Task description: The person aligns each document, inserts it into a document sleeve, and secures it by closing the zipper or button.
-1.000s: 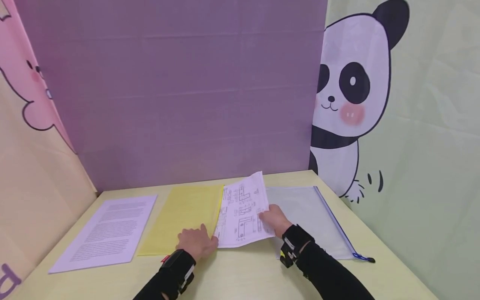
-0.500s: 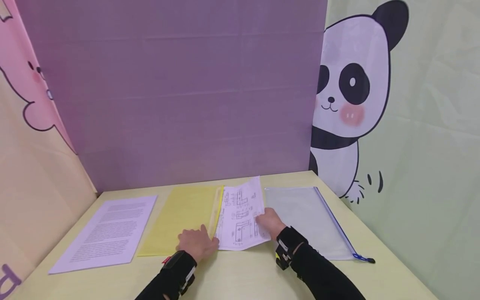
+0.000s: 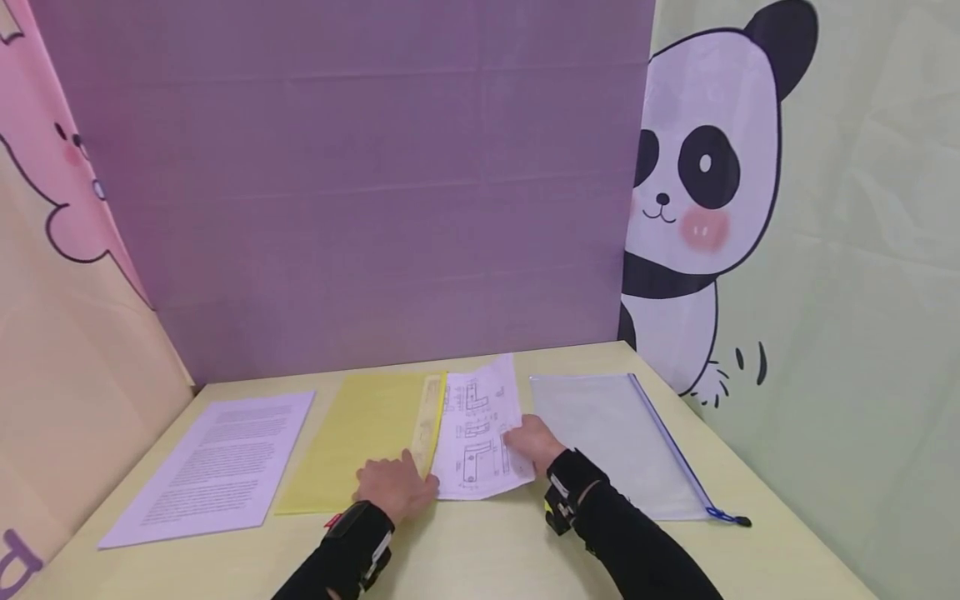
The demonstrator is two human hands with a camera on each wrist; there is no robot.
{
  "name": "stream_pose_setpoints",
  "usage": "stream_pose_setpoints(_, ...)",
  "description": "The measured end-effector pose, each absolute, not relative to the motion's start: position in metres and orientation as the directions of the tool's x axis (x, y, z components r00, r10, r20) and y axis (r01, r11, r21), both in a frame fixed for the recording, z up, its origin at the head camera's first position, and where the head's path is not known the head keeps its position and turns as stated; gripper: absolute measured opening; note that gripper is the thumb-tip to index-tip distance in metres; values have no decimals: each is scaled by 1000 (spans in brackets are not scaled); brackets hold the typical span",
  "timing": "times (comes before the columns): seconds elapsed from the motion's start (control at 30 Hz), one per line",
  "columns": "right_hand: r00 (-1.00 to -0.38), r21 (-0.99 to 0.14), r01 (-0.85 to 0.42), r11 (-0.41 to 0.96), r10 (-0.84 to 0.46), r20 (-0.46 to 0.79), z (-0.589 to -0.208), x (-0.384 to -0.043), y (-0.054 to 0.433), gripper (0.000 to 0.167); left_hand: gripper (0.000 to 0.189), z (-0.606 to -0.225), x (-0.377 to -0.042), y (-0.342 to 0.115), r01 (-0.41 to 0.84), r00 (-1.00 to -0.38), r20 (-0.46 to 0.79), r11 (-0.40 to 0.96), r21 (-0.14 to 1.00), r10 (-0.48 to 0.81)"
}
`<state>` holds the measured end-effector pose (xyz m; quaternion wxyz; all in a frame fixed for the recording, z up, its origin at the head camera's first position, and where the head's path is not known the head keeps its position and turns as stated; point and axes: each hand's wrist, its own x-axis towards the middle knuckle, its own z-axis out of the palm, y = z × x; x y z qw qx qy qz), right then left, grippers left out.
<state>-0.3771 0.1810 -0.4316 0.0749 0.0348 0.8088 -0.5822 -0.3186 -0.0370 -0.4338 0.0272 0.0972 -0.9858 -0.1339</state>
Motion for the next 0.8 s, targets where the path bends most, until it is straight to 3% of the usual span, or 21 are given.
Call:
stream_pose_setpoints(0.23,-977,-945,169,281,-82,-199,-435,-378,194,24,60,-432,-319,-37,-188,-980,9,948,255,-197)
stream_pose_setpoints(0.53,-940,-893,272,358,-98,-326,-432,-372,208,15,60,-429,-318,-38,-193,-980,5,946,260,-201)
stream_pose_setpoints(0.8,-951,-866,253,431,-55,-305,-429,-372,210,14,67,-432,-318,-30,-214,-974,20,949,233,-224)
